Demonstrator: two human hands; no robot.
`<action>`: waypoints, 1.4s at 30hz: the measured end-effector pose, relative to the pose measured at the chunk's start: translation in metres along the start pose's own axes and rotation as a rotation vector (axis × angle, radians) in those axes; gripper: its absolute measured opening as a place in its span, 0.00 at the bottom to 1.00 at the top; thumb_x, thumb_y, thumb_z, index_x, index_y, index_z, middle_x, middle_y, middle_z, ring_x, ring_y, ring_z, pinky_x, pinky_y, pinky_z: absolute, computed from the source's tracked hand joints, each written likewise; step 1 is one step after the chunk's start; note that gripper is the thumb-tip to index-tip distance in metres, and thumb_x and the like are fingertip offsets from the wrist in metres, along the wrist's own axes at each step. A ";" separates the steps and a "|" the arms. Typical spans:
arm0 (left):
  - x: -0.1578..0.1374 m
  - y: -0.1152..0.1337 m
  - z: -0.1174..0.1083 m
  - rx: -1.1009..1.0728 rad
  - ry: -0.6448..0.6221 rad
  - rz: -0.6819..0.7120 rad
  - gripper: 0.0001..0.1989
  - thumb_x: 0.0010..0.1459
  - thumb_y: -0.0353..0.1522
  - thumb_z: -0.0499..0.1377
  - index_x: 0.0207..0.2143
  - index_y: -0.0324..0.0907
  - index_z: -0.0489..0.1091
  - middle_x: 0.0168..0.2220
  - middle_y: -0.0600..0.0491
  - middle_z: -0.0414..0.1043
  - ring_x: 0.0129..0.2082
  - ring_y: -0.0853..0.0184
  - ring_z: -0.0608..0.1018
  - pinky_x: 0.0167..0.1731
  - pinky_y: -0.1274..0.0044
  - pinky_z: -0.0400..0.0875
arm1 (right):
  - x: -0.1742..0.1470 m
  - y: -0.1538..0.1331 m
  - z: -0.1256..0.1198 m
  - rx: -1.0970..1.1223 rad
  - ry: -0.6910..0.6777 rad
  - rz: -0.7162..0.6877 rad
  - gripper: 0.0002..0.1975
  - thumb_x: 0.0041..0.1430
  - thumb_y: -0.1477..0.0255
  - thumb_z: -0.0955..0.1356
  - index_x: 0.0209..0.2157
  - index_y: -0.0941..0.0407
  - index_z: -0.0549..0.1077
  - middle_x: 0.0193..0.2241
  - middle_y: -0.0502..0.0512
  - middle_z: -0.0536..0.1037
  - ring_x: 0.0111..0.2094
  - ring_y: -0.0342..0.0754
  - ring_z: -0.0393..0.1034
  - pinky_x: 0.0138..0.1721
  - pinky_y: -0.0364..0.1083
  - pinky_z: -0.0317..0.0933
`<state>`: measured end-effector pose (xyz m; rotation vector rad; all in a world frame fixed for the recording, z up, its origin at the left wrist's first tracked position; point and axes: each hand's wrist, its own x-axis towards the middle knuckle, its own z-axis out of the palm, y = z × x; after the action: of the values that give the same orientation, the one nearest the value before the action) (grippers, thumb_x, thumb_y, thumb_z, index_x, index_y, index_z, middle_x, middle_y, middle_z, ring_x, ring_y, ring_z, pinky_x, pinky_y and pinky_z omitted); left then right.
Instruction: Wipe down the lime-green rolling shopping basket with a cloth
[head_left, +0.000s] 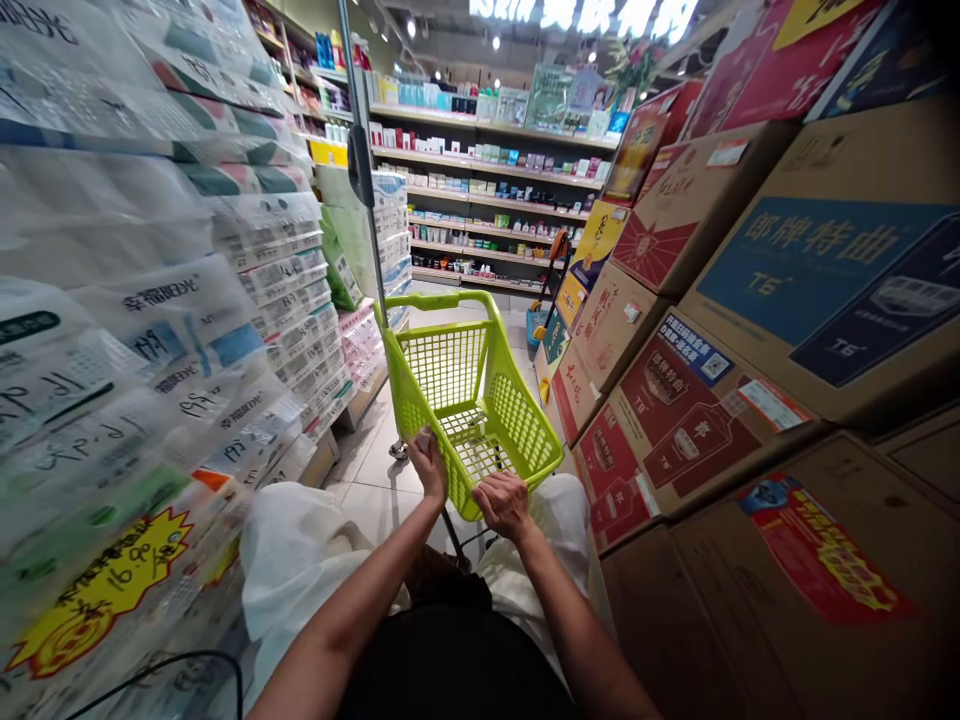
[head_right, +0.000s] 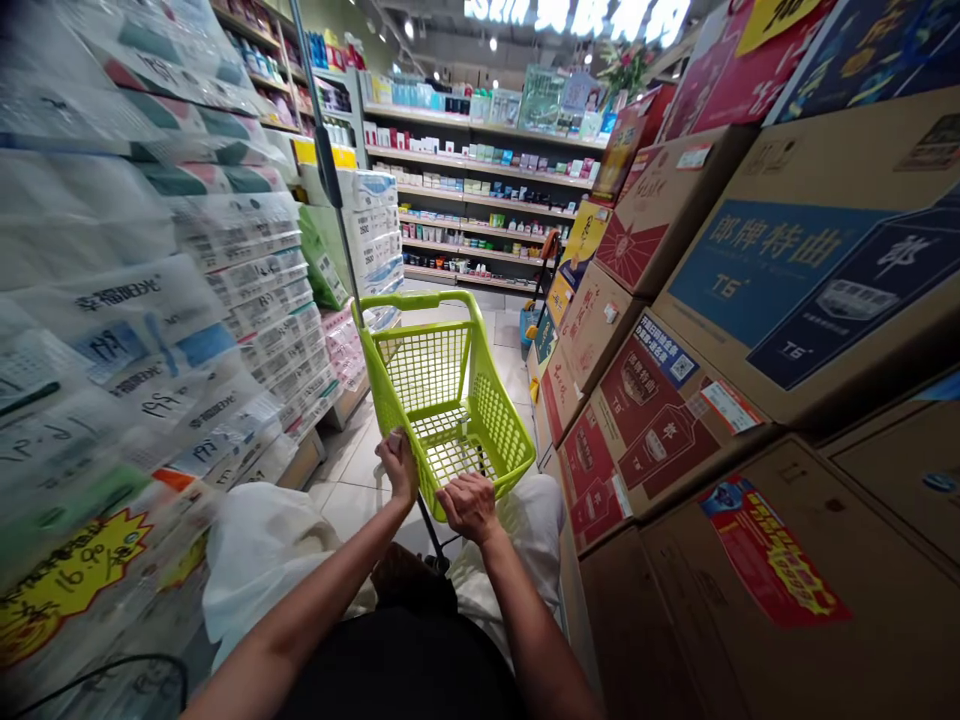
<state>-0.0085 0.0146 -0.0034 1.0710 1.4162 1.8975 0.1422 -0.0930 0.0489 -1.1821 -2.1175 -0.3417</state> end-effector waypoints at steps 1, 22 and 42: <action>-0.011 -0.002 -0.005 0.013 -0.023 0.029 0.14 0.66 0.44 0.58 0.45 0.45 0.63 0.42 0.51 0.68 0.44 0.63 0.73 0.52 0.67 0.70 | -0.001 0.001 0.000 0.010 -0.003 -0.003 0.24 0.75 0.68 0.58 0.23 0.54 0.69 0.22 0.51 0.73 0.27 0.44 0.63 0.36 0.47 0.48; -0.005 0.041 -0.043 0.326 -0.427 0.684 0.13 0.67 0.28 0.53 0.52 0.45 0.69 0.55 0.41 0.68 0.57 0.55 0.72 0.57 0.59 0.69 | -0.022 -0.013 -0.001 0.260 0.332 0.393 0.26 0.76 0.67 0.49 0.32 0.52 0.71 0.31 0.53 0.79 0.39 0.50 0.70 0.57 0.56 0.51; -0.014 0.080 -0.054 0.321 -1.065 0.891 0.16 0.68 0.27 0.55 0.53 0.49 0.75 0.55 0.45 0.76 0.57 0.58 0.75 0.57 0.64 0.73 | -0.027 -0.011 -0.013 0.349 0.170 0.440 0.31 0.75 0.65 0.47 0.28 0.52 0.72 0.29 0.55 0.75 0.42 0.52 0.68 0.54 0.55 0.54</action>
<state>-0.0436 -0.0491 0.0616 2.6344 0.6084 1.0874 0.1483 -0.1240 0.0411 -1.3102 -1.6306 0.1201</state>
